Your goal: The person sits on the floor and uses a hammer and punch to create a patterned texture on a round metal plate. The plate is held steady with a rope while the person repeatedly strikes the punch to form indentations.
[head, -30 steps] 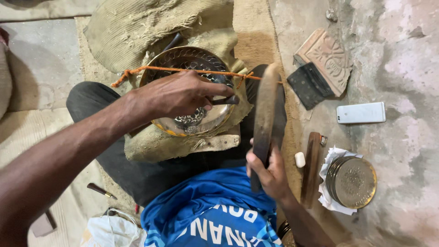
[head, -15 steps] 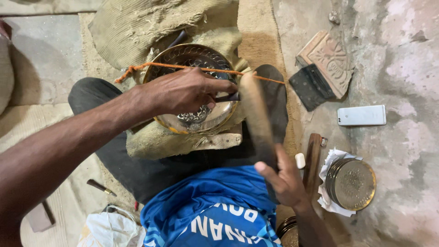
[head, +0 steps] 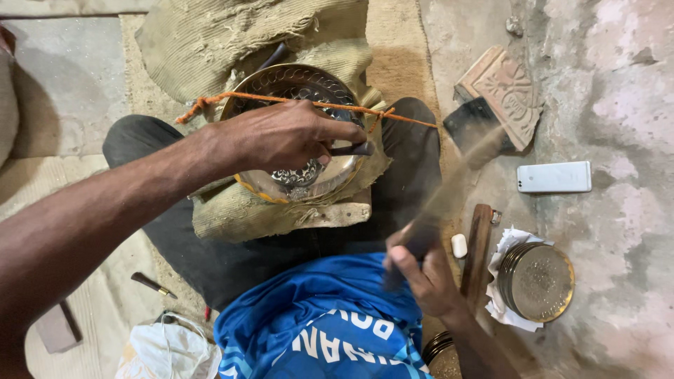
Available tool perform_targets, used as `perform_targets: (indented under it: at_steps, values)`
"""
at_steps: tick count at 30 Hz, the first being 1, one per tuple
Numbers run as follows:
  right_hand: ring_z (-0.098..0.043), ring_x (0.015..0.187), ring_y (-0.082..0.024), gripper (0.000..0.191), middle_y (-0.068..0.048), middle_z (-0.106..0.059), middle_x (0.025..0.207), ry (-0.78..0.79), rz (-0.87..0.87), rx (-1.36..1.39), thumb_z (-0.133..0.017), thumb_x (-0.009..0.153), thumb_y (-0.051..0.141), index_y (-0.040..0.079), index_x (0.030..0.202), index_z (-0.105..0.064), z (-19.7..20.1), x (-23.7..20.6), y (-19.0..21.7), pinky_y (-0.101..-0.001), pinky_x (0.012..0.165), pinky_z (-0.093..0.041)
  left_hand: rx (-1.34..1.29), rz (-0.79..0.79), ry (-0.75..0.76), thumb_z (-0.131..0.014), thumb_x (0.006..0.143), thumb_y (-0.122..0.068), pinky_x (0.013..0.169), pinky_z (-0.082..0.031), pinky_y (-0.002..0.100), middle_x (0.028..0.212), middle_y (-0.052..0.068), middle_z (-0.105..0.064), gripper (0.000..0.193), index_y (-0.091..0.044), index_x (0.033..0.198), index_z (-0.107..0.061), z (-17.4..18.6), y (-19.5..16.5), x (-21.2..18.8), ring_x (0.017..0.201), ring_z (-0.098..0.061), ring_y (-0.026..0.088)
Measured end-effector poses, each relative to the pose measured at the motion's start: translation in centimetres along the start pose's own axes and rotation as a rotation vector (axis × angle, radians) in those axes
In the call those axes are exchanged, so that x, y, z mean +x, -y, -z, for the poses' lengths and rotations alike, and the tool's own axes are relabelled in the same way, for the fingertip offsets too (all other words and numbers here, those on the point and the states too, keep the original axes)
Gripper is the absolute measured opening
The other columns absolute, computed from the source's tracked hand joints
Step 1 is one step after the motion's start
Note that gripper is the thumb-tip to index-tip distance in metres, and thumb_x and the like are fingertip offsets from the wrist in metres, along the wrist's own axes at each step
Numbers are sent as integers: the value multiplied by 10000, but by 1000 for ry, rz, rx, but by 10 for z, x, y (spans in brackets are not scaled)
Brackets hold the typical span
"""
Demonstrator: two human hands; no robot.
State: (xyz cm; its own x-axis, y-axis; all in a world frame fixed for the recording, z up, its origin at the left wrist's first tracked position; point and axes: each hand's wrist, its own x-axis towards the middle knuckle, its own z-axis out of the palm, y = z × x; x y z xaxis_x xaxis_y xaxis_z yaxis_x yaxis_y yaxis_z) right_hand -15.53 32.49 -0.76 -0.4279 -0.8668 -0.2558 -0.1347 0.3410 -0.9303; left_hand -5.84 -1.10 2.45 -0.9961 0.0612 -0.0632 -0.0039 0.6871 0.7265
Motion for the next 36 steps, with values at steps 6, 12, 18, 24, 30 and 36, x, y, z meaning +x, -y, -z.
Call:
perform_targets:
  at_steps: [6, 12, 18, 24, 30, 36]
  values:
    - [-631, 779, -159, 354, -74, -624, 890, 5, -12, 133, -604, 1026, 363, 35, 1097, -490, 0, -3, -1, -325, 715, -556, -1, -9, 15, -650, 897, -67, 625, -569, 523, 866, 137, -773, 515, -238, 1378, -585, 2, -1, 0, 770, -767, 322]
    - [-615, 628, -122, 342, -28, -610, 751, 39, -86, 96, -598, 985, 395, 62, 1029, -537, 4, -4, -11, -276, 584, -552, -2, -32, 3, -637, 889, -57, 611, -564, 521, 855, 133, -770, 501, -230, 1358, -600, 4, -1, 0, 755, -764, 315]
    - [-590, 686, -100, 330, -4, -593, 775, 34, 78, -193, -612, 997, 368, 68, 1118, -549, 9, -1, -10, -273, 631, -506, 1, -15, 7, -637, 896, -65, 610, -556, 521, 846, 141, -767, 487, -226, 1354, -602, 3, -2, 1, 752, -760, 311]
    - [-624, 817, -140, 410, -44, -640, 915, 76, 147, -159, -629, 1003, 308, 5, 1262, -537, 8, -4, -5, -290, 712, -528, 35, 11, 32, -636, 899, -52, 590, -567, 495, 852, 107, -780, 492, -240, 1351, -601, 2, -3, 3, 727, -758, 266]
    - [-592, 557, -140, 370, -61, -579, 724, -144, -74, 123, -651, 929, 271, 12, 1173, -548, 4, -11, -17, -269, 507, -506, 57, 2, 40, -676, 892, -63, 532, -550, 452, 767, 107, -769, 506, -262, 1354, -617, 1, -8, 10, 621, -729, 217]
    - [-687, 835, -174, 291, -78, -641, 929, -67, 138, 299, -607, 1037, 289, 30, 1148, -535, -9, -9, -27, -337, 781, -591, 71, 44, 92, -660, 908, -83, 509, -556, 433, 714, 100, -758, 457, -275, 1322, -630, 2, -11, 11, 602, -721, 201]
